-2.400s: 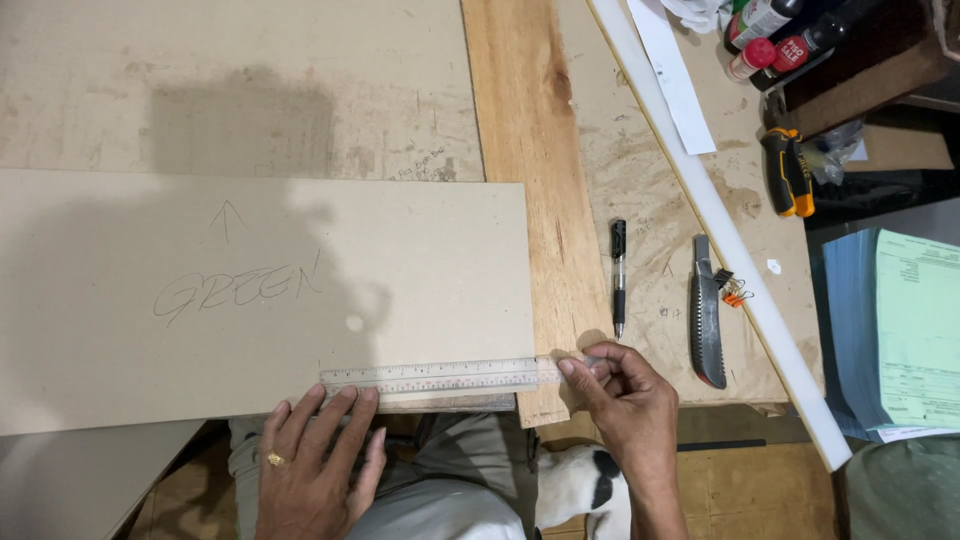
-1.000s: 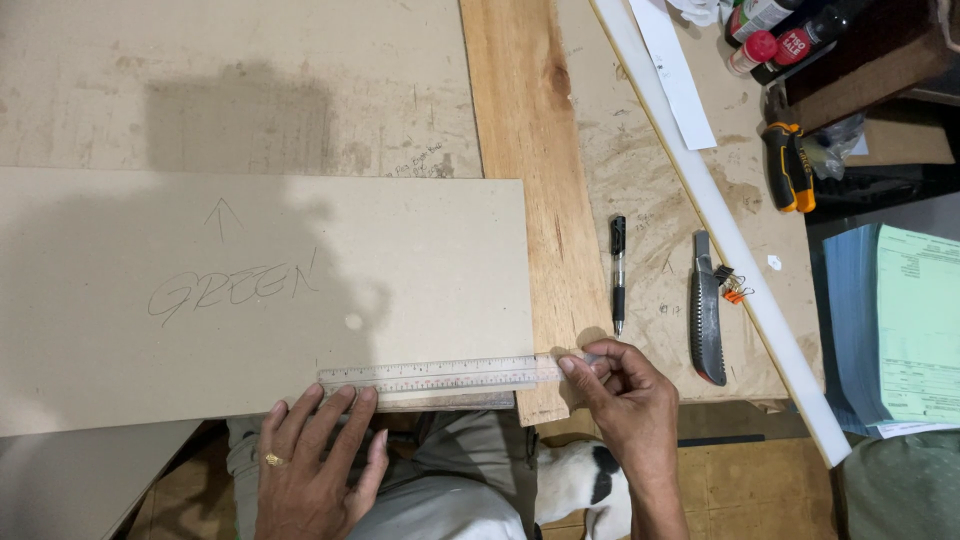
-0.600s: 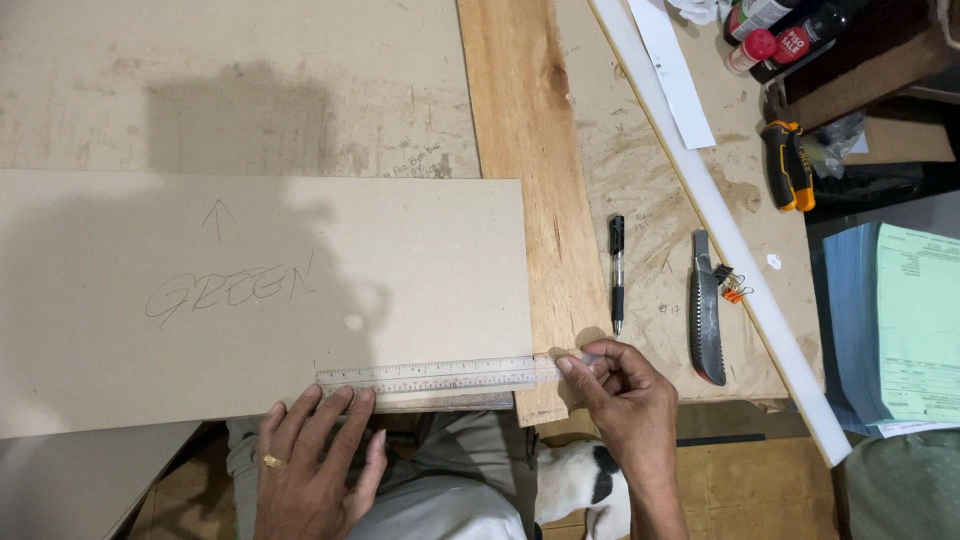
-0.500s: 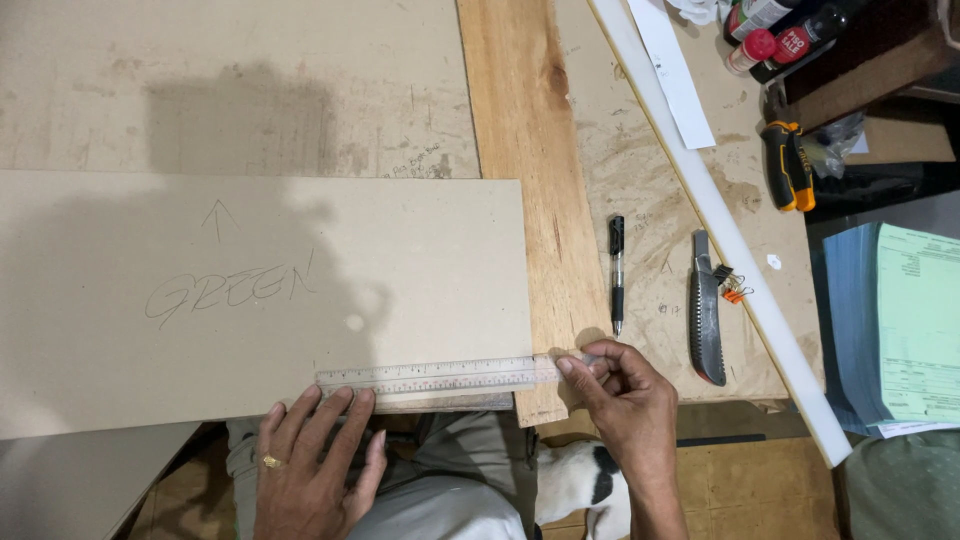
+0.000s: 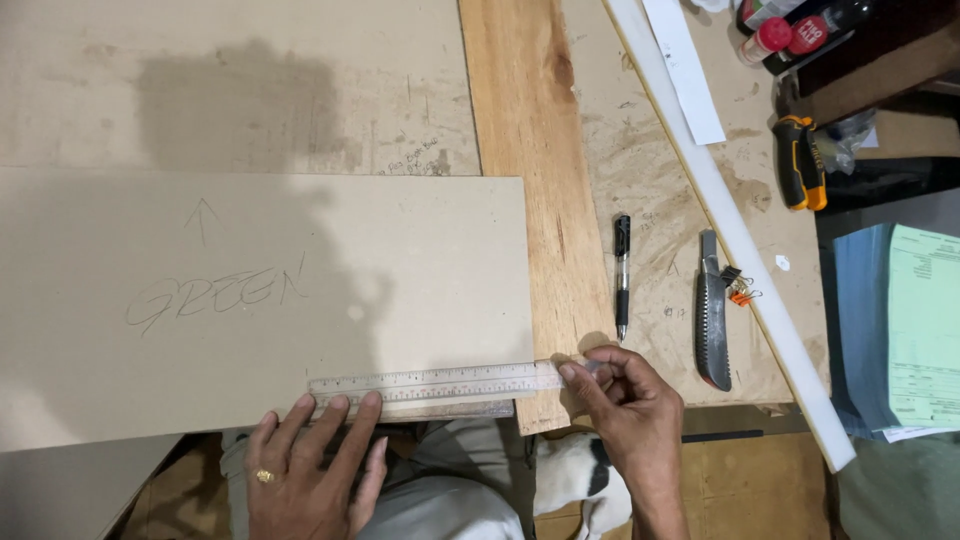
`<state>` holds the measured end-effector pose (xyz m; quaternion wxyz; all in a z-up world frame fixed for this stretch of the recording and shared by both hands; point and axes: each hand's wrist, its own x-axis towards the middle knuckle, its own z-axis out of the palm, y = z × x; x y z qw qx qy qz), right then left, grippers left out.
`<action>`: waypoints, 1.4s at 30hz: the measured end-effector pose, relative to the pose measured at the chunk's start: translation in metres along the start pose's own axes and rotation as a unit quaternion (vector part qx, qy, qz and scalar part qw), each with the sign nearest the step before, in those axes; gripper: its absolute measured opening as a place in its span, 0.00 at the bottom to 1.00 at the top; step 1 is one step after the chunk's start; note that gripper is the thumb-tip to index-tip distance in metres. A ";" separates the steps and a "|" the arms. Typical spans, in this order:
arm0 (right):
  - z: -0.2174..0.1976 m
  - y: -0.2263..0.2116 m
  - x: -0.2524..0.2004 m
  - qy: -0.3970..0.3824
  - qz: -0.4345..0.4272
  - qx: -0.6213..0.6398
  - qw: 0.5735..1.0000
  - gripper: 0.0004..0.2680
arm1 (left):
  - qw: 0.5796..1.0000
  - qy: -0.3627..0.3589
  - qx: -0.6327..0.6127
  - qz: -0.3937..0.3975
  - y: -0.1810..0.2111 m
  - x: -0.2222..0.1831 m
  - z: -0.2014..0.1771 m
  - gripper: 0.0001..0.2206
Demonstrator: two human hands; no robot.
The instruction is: Measuring dimensions on a piece of cardboard using a ruler and marking lines with a black marker for cutting.
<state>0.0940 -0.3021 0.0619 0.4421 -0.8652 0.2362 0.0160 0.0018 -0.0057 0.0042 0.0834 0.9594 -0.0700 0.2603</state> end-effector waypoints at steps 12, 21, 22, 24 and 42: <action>-0.001 -0.006 -0.002 -0.013 -0.041 -0.005 0.999 0.08 | 1.000 0.001 -0.006 -0.029 0.003 0.001 0.004 0.18; -0.001 -0.007 -0.002 -0.013 -0.051 -0.004 0.999 0.07 | 1.000 0.006 0.010 0.005 -0.001 0.006 0.002 0.17; -0.001 -0.007 -0.002 -0.010 -0.044 0.003 0.999 0.07 | 1.000 0.001 0.012 0.006 -0.001 0.006 0.002 0.17; 0.000 -0.006 -0.002 -0.007 -0.037 0.012 0.999 0.07 | 1.000 -0.003 0.016 0.007 0.000 0.007 0.001 0.17; -0.005 -0.013 0.004 -0.024 -0.017 -0.100 0.995 0.11 | 0.996 -0.044 0.069 -0.017 0.012 0.022 -0.006 0.20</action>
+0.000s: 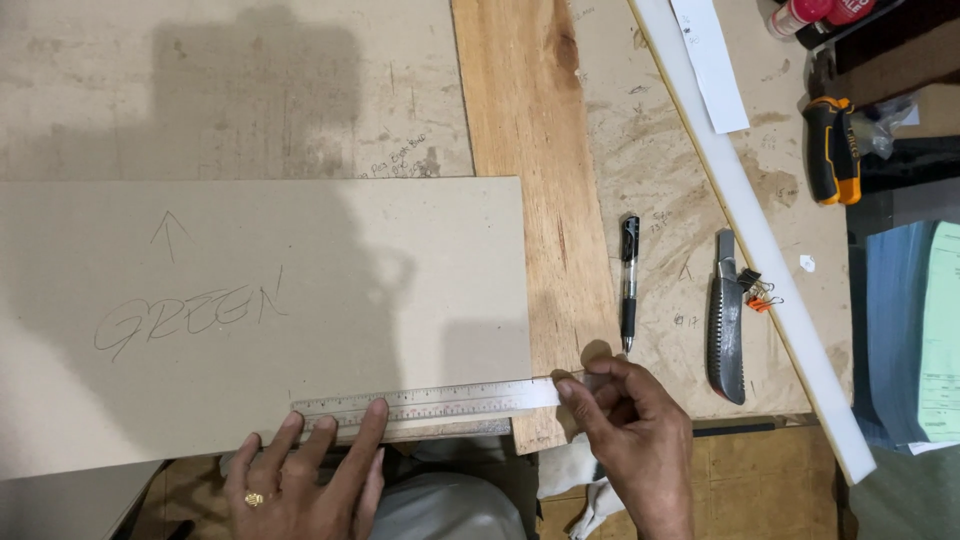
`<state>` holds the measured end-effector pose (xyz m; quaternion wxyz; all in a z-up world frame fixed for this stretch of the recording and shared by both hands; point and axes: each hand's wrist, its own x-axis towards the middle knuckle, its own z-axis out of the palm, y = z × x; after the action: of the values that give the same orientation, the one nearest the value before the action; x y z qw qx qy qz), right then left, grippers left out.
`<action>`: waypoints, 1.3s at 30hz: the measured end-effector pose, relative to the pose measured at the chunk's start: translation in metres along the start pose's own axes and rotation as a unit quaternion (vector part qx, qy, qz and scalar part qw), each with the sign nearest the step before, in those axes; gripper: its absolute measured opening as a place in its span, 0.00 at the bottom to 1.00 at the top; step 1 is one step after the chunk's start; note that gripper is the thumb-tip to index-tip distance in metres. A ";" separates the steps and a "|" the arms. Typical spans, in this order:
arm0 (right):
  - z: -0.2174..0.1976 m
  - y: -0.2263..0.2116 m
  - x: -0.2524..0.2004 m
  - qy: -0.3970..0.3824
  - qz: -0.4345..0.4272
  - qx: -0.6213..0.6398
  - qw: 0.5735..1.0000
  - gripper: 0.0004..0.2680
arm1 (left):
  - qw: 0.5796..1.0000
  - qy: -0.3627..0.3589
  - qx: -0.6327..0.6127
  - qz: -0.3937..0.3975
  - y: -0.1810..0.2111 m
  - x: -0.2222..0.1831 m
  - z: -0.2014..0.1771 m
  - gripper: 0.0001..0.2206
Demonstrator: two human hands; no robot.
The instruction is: Measuring dimensions on a piece of cardboard using a ruler and marking lines with a black marker for cutting.
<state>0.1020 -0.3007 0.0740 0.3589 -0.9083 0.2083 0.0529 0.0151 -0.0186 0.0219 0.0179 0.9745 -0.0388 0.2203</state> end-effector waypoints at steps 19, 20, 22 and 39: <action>-0.001 0.001 0.003 -0.007 0.042 -0.036 0.998 0.12 | 1.000 0.018 0.001 0.020 0.001 0.005 -0.002 0.18; -0.001 0.000 0.002 -0.012 0.052 -0.027 0.998 0.12 | 1.000 0.014 0.001 0.016 0.002 0.004 -0.002 0.18; -0.001 0.002 0.003 -0.009 0.038 -0.020 0.999 0.11 | 1.000 0.020 -0.002 0.018 0.001 0.004 0.000 0.18; -0.010 -0.008 0.003 -0.005 0.049 -0.018 0.999 0.13 | 0.999 0.024 0.016 0.017 0.001 0.003 -0.003 0.18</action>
<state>0.1078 -0.3031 0.0858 0.3406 -0.9030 0.2497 0.0791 0.0162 -0.0197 0.0256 -0.0002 0.9683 -0.0517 0.2445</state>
